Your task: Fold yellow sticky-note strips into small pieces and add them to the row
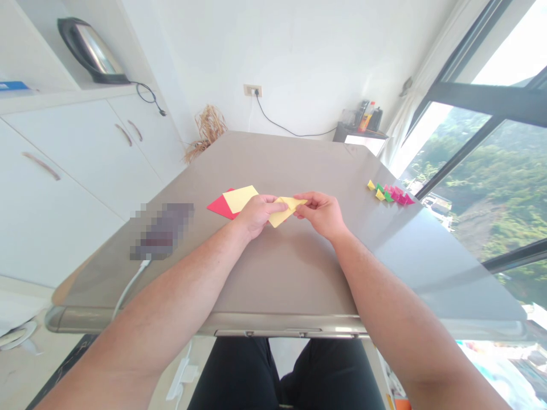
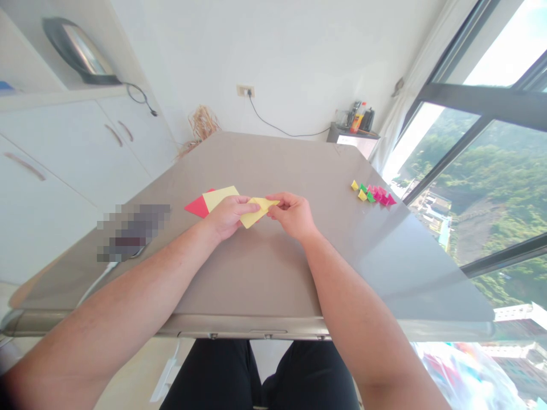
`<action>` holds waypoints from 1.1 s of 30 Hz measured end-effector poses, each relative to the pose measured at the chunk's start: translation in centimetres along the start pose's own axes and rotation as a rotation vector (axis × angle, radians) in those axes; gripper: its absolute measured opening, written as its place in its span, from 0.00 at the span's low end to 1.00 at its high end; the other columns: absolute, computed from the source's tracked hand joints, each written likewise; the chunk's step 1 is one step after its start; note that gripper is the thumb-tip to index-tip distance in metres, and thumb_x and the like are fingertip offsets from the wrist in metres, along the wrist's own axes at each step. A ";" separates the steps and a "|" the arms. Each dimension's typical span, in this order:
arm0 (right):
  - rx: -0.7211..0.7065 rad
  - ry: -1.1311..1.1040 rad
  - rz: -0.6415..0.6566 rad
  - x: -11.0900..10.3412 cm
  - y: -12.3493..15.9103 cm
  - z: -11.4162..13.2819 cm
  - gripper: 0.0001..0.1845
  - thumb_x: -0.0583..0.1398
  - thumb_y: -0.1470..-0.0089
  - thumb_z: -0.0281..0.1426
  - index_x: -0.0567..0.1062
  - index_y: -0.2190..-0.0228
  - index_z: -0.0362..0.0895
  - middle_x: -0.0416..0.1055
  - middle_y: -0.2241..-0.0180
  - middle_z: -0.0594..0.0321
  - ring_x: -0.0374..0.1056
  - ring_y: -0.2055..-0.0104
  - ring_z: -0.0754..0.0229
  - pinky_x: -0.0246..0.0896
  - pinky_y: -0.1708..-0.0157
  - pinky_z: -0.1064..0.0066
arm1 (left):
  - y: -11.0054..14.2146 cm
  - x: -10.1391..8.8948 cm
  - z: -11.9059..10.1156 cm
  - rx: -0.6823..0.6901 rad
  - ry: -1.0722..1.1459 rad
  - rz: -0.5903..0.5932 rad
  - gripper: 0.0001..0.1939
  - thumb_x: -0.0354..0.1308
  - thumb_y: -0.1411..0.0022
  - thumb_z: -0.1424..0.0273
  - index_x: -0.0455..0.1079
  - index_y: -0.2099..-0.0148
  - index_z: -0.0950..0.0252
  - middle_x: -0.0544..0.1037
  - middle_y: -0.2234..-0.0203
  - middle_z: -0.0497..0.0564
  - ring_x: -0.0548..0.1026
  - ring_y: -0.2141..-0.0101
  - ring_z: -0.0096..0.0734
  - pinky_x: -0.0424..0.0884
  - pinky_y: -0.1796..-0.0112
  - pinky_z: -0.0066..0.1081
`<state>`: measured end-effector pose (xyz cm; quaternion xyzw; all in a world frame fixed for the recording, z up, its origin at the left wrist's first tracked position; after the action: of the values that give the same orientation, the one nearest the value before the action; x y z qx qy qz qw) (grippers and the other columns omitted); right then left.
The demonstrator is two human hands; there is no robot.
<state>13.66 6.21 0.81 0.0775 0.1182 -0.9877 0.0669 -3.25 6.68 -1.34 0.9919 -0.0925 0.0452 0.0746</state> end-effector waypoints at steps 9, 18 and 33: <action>-0.002 -0.033 -0.022 0.2 -0.1 0.3 0.14 0.65 0.58 0.28 0.81 0.65 0.44 0.78 0.73 0.65 0.75 0.71 0.60 0.73 0.64 0.66 | 0.1 0.1 -0.1 0.023 0.013 0.025 0.16 0.73 0.54 0.62 0.77 0.66 0.68 0.79 0.72 0.51 0.74 0.71 0.30 0.65 0.69 0.30; 0.002 0.033 -0.019 0.2 0.1 0.4 0.13 0.64 0.57 0.27 0.82 0.65 0.46 0.77 0.74 0.66 0.75 0.70 0.60 0.70 0.66 0.66 | 0.1 0.1 -0.2 0.033 -0.052 -0.023 0.14 0.72 0.55 0.64 0.74 0.70 0.67 0.77 0.76 0.49 0.73 0.74 0.28 0.65 0.71 0.29; 0.070 -0.030 0.069 0.5 0.3 0.5 0.18 0.67 0.56 0.32 0.80 0.59 0.46 0.78 0.69 0.64 0.74 0.68 0.60 0.71 0.63 0.64 | 0.7 0.2 -1.3 0.217 -0.420 -0.081 0.14 0.66 0.48 0.59 0.75 0.69 0.65 0.72 0.78 0.45 0.66 0.76 0.25 0.59 0.74 0.28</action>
<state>13.19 5.74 1.14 0.0692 0.0797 -0.9894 0.1001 -3.28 6.18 0.06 0.9847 -0.0608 -0.1553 -0.0513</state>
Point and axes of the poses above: each hand's wrist, its own y-axis away from the middle knuckle, its own x-axis out of the palm, z = x × y, the point moved 6 cm from there along -y, towards the middle knuckle
